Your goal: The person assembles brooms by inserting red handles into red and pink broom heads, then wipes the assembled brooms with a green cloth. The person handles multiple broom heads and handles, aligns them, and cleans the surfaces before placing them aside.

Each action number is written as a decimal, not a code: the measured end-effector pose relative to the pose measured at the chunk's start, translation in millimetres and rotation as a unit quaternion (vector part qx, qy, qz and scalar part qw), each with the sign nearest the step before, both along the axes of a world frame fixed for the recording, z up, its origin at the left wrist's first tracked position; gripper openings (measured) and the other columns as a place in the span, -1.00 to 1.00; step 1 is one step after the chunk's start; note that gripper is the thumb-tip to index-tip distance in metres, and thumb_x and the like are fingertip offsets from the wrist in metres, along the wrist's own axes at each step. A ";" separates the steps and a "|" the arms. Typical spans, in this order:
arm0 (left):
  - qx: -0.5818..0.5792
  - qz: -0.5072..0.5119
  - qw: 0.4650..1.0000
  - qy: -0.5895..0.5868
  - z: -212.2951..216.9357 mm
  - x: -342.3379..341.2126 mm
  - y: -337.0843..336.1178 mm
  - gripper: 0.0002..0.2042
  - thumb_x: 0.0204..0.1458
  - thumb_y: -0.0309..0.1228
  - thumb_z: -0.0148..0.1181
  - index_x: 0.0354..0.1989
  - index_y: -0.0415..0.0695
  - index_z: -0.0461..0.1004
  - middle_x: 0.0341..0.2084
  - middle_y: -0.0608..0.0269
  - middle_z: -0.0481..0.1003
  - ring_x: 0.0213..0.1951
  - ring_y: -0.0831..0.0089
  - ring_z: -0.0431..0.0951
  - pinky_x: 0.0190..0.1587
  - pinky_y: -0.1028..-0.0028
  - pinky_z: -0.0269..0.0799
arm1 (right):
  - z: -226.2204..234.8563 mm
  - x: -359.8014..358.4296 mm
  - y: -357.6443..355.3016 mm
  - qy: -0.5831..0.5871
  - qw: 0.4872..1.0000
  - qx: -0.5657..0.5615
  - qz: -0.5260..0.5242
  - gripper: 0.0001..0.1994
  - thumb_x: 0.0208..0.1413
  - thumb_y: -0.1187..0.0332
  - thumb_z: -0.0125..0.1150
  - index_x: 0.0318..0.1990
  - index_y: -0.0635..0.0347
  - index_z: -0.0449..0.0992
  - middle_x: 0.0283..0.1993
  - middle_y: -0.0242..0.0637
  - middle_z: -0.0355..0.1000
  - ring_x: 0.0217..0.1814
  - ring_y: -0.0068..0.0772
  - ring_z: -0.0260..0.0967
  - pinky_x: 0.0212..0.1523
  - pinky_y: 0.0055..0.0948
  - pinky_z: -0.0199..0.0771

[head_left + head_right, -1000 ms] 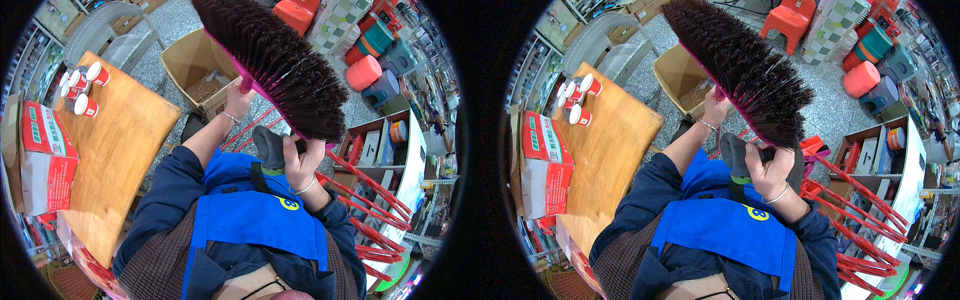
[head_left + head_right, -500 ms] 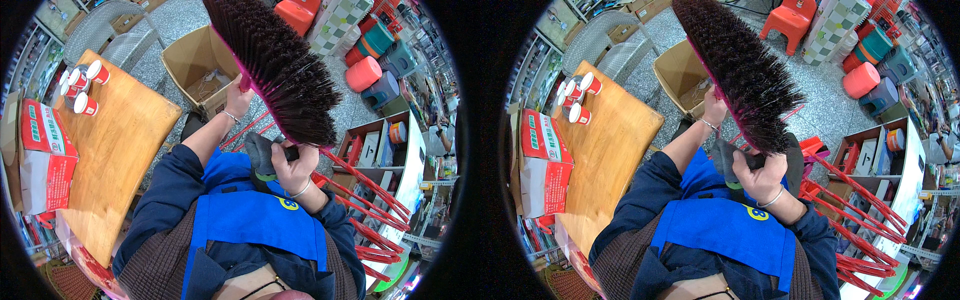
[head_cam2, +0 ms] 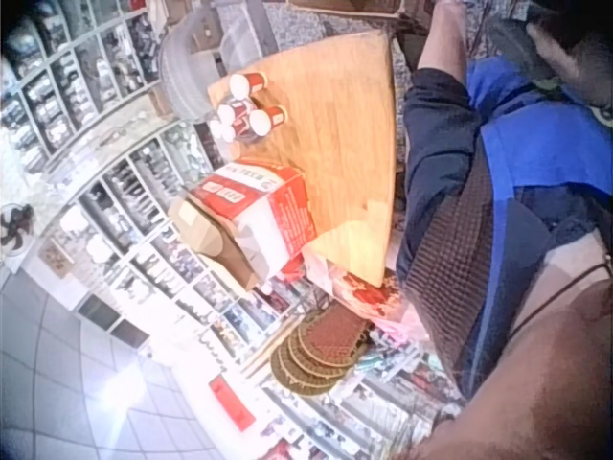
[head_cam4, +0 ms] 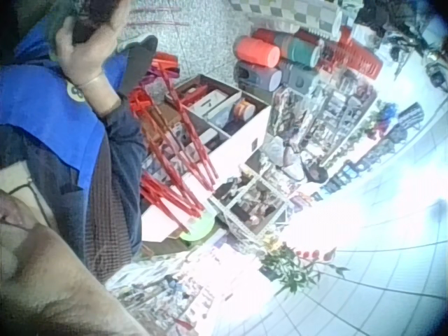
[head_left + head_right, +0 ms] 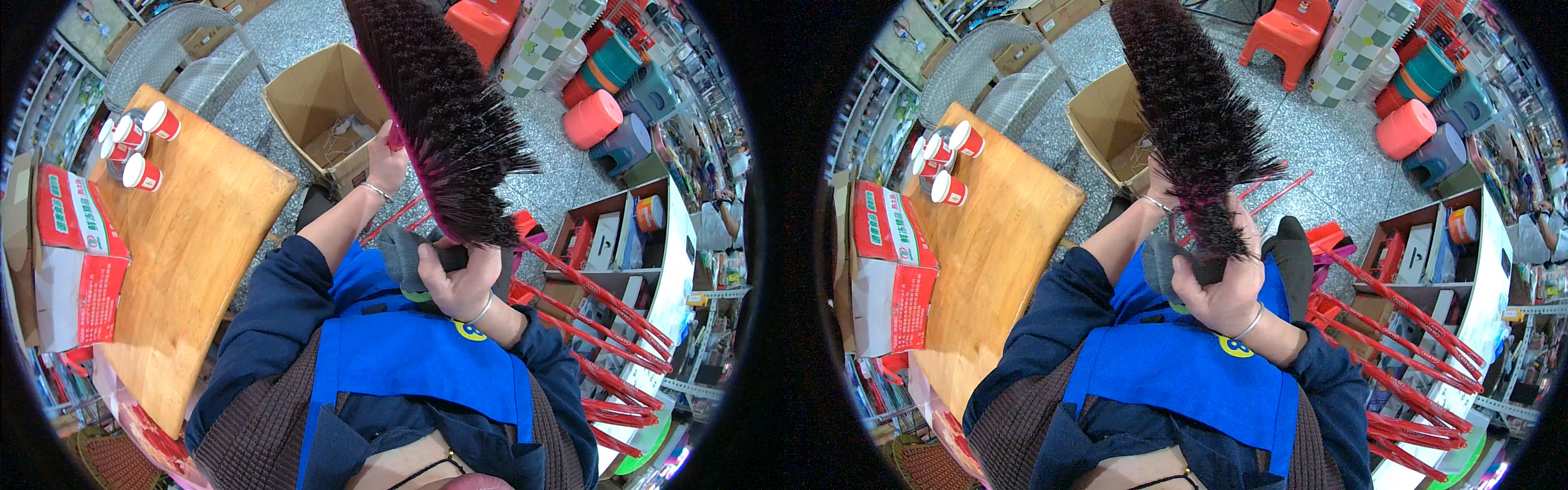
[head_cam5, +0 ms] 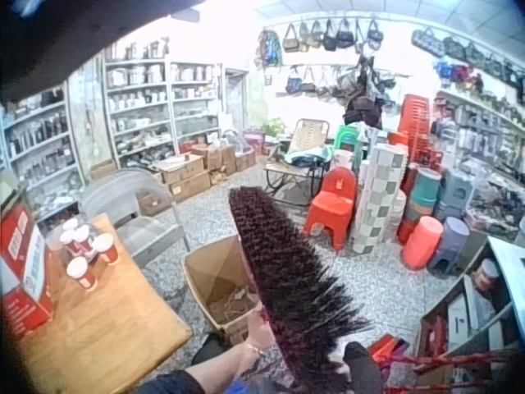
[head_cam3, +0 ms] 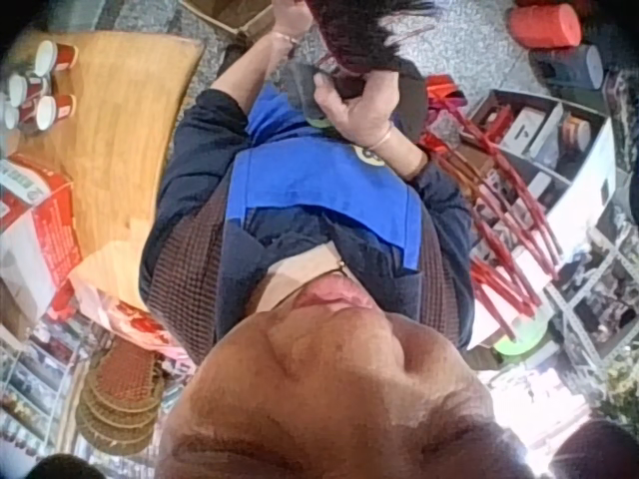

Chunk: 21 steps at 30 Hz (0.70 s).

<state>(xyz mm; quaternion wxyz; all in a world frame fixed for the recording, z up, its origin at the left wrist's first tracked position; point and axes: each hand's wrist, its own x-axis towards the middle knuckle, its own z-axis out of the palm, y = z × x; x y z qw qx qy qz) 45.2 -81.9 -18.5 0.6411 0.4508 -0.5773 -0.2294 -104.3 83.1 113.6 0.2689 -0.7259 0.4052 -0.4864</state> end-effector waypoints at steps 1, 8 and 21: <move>-0.007 0.016 1.000 -0.019 9.1 -0.5 4.4 -0.84 0.04 -0.61 0.04 -0.19 -0.24 0.44 -0.48 0.37 0.48 -0.40 0.60 0.38 -0.29 0.53 0.34 | 0.2 1.4 1.5 0.007 1.000 0.000 0.002 -0.23 -0.15 0.39 0.33 0.21 0.58 0.10 0.21 0.16 0.20 0.17 -0.02 0.31 0.14 -0.32 0.33; 0.245 -0.058 0.965 0.074 77.2 3.8 49.7 -0.80 0.04 -0.48 0.19 -0.14 -0.17 0.45 -0.32 0.38 0.48 -0.24 0.54 0.44 -0.12 0.51 0.37 | 23.0 13.2 7.2 0.059 0.988 -0.118 0.077 -0.31 -0.22 0.46 0.32 0.17 0.42 0.26 0.25 0.10 0.22 -0.01 -0.13 0.47 -0.23 -0.42 0.54; 0.156 -0.114 0.970 0.147 19.8 13.6 41.4 -0.88 -0.05 -0.49 0.29 -0.32 -0.16 0.55 -0.47 0.47 0.49 -0.41 0.70 0.43 -0.32 0.55 0.38 | -10.7 -58.6 -49.1 -0.067 0.980 0.147 -0.115 -0.42 -0.11 0.39 0.33 0.14 0.22 0.34 0.02 -0.22 0.46 -0.33 -0.56 0.41 -0.37 -0.56 0.42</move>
